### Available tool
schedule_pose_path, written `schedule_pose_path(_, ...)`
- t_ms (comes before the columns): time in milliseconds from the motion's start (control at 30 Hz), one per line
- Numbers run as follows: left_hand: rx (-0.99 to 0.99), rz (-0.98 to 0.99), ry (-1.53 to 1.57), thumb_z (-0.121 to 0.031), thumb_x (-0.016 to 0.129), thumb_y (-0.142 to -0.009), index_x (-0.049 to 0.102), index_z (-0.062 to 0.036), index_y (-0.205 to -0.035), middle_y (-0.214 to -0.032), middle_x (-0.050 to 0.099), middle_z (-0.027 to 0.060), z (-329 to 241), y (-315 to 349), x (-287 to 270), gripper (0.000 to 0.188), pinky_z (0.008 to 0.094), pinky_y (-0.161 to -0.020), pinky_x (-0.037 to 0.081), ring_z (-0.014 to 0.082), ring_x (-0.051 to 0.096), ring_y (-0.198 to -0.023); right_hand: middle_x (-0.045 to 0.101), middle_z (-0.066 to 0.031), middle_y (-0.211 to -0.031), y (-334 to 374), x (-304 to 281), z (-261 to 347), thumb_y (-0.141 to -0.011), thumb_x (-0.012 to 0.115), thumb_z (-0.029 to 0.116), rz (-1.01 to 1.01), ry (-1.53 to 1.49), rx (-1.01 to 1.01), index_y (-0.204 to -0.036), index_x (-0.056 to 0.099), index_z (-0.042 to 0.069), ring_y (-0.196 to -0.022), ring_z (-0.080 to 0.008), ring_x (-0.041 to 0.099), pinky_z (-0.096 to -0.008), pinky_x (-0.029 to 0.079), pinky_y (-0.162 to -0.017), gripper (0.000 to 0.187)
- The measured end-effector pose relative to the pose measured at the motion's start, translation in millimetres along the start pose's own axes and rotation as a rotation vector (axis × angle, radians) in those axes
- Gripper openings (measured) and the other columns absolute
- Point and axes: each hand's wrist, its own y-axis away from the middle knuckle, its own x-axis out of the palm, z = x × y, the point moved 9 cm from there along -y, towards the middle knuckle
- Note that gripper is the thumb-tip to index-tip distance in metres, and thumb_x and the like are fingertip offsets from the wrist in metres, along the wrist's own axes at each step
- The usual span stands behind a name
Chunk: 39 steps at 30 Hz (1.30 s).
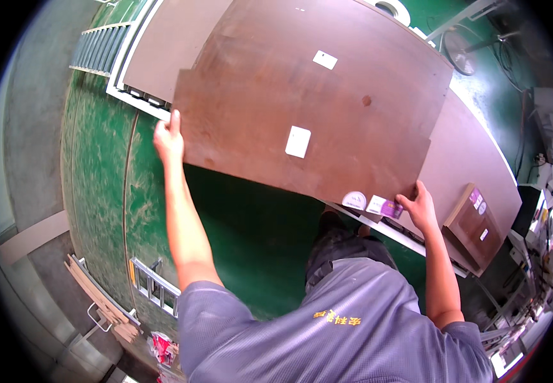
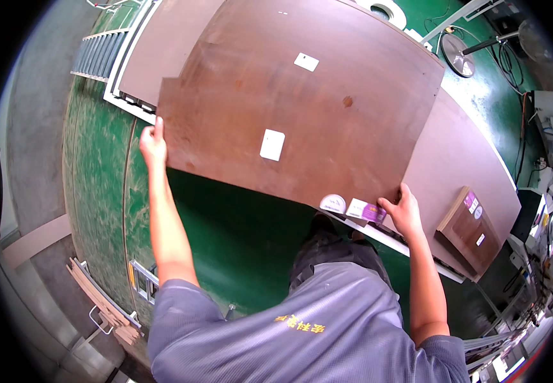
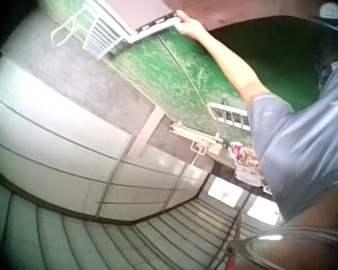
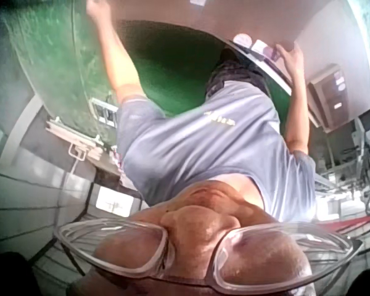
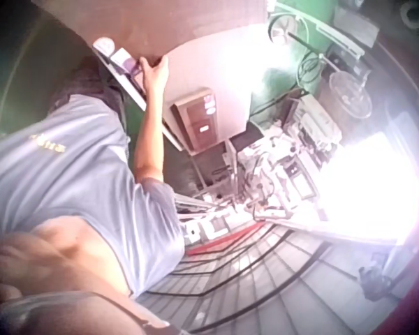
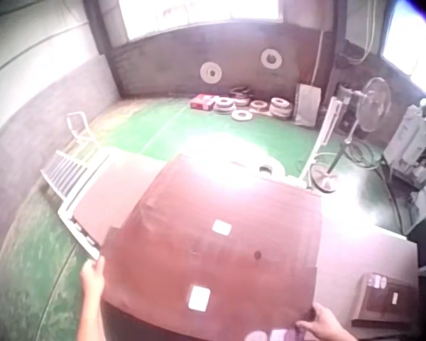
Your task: The person picks up wooden panels from a stack, handles them one at a time, and feeds them into an industrial edge-banding machine.
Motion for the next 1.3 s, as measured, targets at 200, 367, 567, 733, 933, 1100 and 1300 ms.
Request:
schedule_pose_path(200, 0.045, 0.239, -0.217, -0.064, 0.062, -0.080, 0.063, 0.0005, -0.114, -0.110, 0.065, 0.0215, -11.6, -94.7, 59.3, 0.073, 0.0421, -0.090, 0.048, 0.0349, 0.061, -0.107, 0.065, -0.0251, -0.100, -29.1, 16.0, 28.3, -0.079, 0.072, 0.037, -0.036, 0.213, 0.049, -0.113, 0.055, -0.006, -0.099, -0.0352, 0.064, -0.0421, 0.049, -0.087, 0.057)
schedule_pose_path(367, 0.014, 0.457, -0.393, -0.068, 0.068, -0.071, 0.038, 0.0035, -0.140, -0.141, 0.043, 0.0241, -28.3, -97.9, 149.0, 0.104, 0.0450, -0.109, 0.036, 0.0369, 0.040, -0.133, 0.023, -0.0275, -0.150, -60.6, 31.9, 12.8, -0.077, 0.071, 0.051, -0.107, 0.344, 0.127, -0.143, 0.021, -0.011, -0.138, -0.0412, 0.028, -0.0421, 0.032, -0.110, 0.104)
schedule_pose_path(567, -0.010, 0.476, -0.269, -0.063, 0.076, -0.066, 0.045, 0.0028, -0.135, -0.132, 0.051, 0.0276, -25.4, -91.4, 147.8, 0.100, 0.0460, -0.104, 0.040, 0.0388, 0.049, -0.123, 0.026, -0.0289, -0.149, -77.3, 48.6, -4.7, -0.074, 0.078, 0.037, -0.193, 0.075, 0.058, -0.142, 0.022, -0.012, -0.140, -0.0370, 0.027, -0.0394, 0.028, -0.114, 0.101)
schedule_pose_path(733, 0.019, 0.331, -0.276, -0.056, 0.079, -0.067, 0.049, 0.0060, -0.128, -0.122, 0.057, 0.0281, -3.6, -13.5, 104.9, 0.093, 0.0449, -0.100, 0.043, 0.0394, 0.053, -0.117, 0.053, -0.0216, -0.129, -56.0, 20.9, -13.1, -0.072, 0.080, 0.013, -0.179, -0.244, 0.032, -0.139, 0.032, -0.001, -0.121, -0.0310, 0.052, -0.0367, 0.042, -0.103, 0.084)
schedule_pose_path(933, -0.437, 0.585, 0.249, -0.041, 0.074, -0.081, 0.052, 0.0077, -0.119, -0.112, 0.065, 0.0207, 37.1, 156.6, 87.5, 0.066, 0.0387, -0.091, 0.047, 0.0307, 0.061, -0.105, 0.056, -0.0113, -0.124, -23.4, -3.7, -115.4, -0.076, 0.074, 0.004, 0.036, -0.664, 0.216, -0.136, 0.041, 0.004, -0.111, -0.0220, 0.056, -0.0348, 0.045, -0.096, 0.068)
schedule_pose_path(1100, -0.455, 0.570, 0.318, -0.039, 0.074, -0.083, 0.057, 0.0025, -0.114, -0.109, 0.066, 0.0139, 23.1, 236.2, 72.2, 0.054, 0.0359, -0.091, 0.047, 0.0224, 0.061, -0.101, 0.060, -0.0094, -0.117, 20.1, -13.0, -174.5, -0.080, 0.072, 0.012, -0.044, -0.710, 0.332, -0.128, 0.047, 0.002, -0.107, -0.0203, 0.056, -0.0345, 0.043, -0.095, 0.056)
schedule_pose_path(1300, -0.301, 0.506, 0.198, -0.045, 0.069, -0.085, 0.062, 0.0034, -0.105, -0.097, 0.069, 0.0176, 15.5, 204.8, 58.9, 0.053, 0.0359, -0.082, 0.050, 0.0258, 0.066, -0.090, 0.060, -0.0088, -0.116, 46.6, -2.4, -165.3, -0.081, 0.070, 0.012, -0.022, -0.707, 0.362, -0.126, 0.049, 0.002, -0.106, -0.0193, 0.057, -0.0338, 0.043, -0.094, 0.051)
